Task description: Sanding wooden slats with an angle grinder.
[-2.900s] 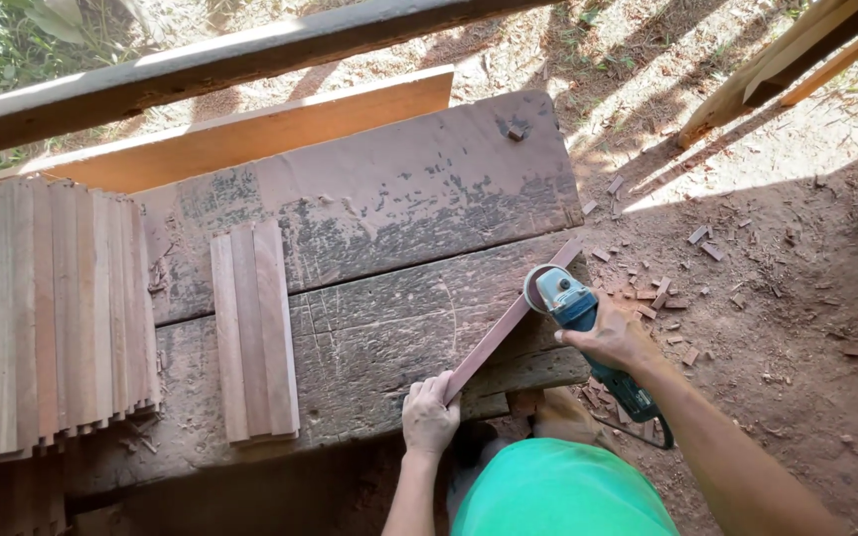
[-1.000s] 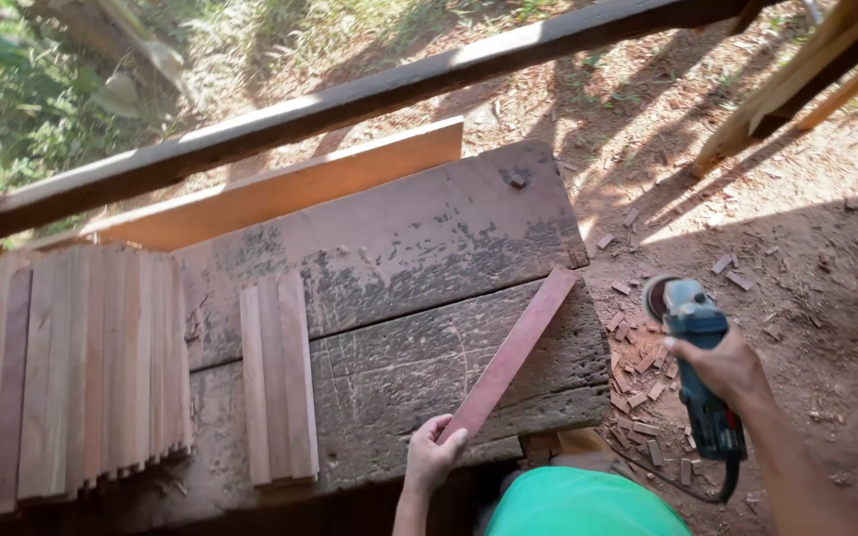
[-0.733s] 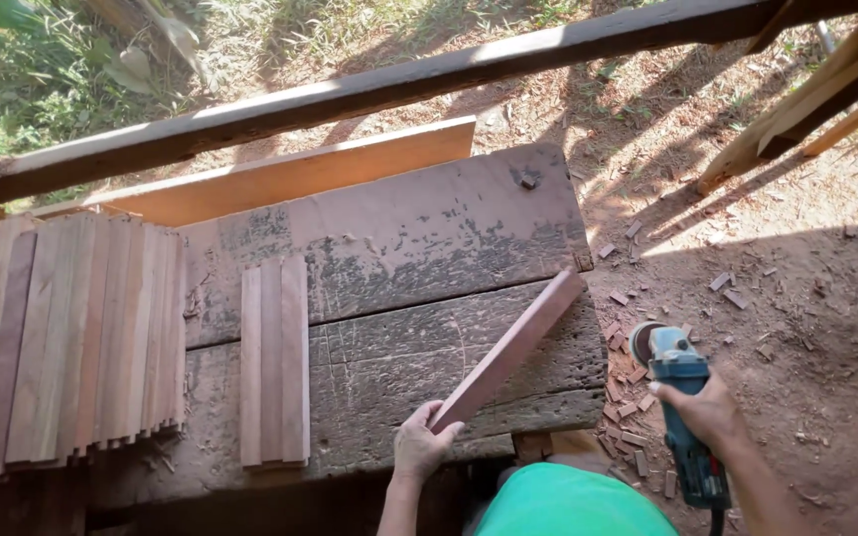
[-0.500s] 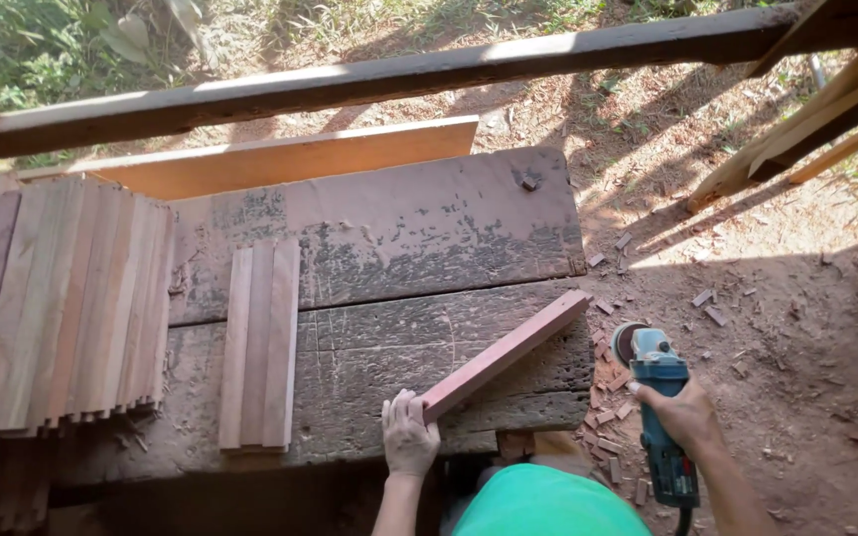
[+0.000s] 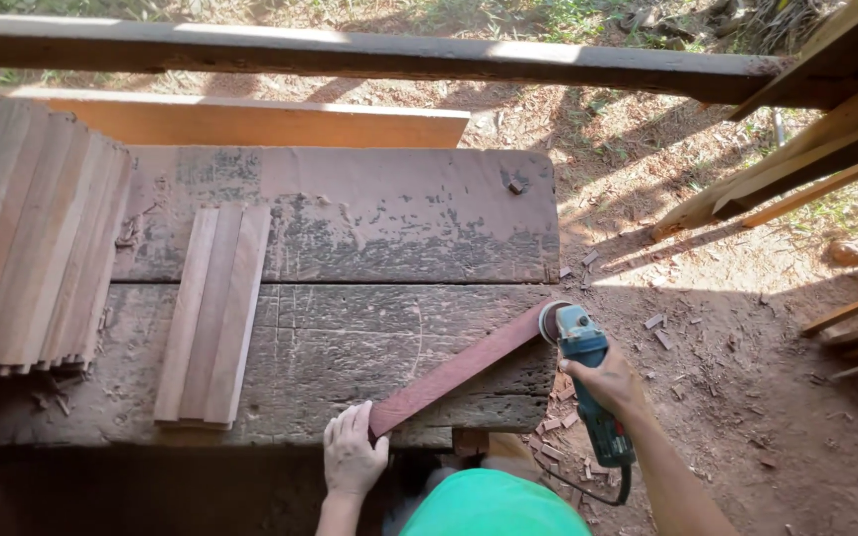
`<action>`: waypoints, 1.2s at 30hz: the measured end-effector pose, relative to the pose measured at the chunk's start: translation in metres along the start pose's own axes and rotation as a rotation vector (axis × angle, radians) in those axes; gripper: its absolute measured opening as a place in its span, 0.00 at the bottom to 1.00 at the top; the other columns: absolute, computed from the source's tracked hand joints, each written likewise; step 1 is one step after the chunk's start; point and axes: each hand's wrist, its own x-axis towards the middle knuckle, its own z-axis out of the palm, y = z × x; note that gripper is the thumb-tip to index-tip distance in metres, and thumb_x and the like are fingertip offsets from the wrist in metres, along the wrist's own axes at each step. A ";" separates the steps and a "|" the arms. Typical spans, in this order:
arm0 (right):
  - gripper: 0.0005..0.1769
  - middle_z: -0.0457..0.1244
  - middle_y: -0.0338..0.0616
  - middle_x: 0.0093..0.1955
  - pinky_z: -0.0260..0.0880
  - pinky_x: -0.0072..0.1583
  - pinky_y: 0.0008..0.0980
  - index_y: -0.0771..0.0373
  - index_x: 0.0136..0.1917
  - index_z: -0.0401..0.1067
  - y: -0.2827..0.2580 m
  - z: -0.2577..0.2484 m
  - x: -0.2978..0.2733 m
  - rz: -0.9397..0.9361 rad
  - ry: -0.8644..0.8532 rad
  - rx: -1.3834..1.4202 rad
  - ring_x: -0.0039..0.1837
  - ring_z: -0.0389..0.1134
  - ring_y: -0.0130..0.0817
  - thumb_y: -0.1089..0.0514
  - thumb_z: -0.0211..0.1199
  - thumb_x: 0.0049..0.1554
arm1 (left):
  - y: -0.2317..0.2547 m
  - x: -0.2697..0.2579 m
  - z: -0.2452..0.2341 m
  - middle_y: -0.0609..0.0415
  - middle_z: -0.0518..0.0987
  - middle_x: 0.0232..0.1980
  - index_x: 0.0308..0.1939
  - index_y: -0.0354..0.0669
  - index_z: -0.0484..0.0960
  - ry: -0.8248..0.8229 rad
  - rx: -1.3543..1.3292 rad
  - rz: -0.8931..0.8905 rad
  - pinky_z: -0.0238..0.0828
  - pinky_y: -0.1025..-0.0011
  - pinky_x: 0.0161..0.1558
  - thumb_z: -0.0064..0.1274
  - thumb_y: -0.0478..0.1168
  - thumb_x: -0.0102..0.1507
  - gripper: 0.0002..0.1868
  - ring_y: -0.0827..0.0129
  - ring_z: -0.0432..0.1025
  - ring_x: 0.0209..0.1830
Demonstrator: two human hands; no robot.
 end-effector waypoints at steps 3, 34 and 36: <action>0.40 0.65 0.53 0.48 0.76 0.38 0.38 0.63 0.70 0.57 -0.010 0.005 0.003 -0.034 -0.014 -0.072 0.37 0.70 0.43 0.54 0.70 0.49 | -0.003 0.000 -0.005 0.55 0.79 0.60 0.62 0.48 0.77 0.000 -0.057 -0.012 0.60 0.61 0.68 0.58 0.47 0.50 0.34 0.60 0.70 0.64; 0.51 0.68 0.55 0.64 0.66 0.69 0.48 0.40 0.74 0.59 -0.029 0.149 -0.070 -0.048 -0.152 -0.534 0.69 0.67 0.50 0.31 0.72 0.41 | -0.010 0.002 -0.008 0.68 0.76 0.59 0.62 0.65 0.75 -0.188 -0.081 -0.087 0.55 0.63 0.69 0.57 0.52 0.51 0.33 0.72 0.64 0.70; 0.50 0.69 0.58 0.61 0.67 0.68 0.51 0.40 0.74 0.59 -0.042 0.157 -0.090 -0.058 -0.171 -0.541 0.68 0.68 0.54 0.33 0.71 0.42 | -0.012 0.002 -0.006 0.68 0.75 0.59 0.62 0.66 0.74 -0.181 -0.071 -0.076 0.56 0.63 0.68 0.55 0.53 0.52 0.32 0.73 0.64 0.70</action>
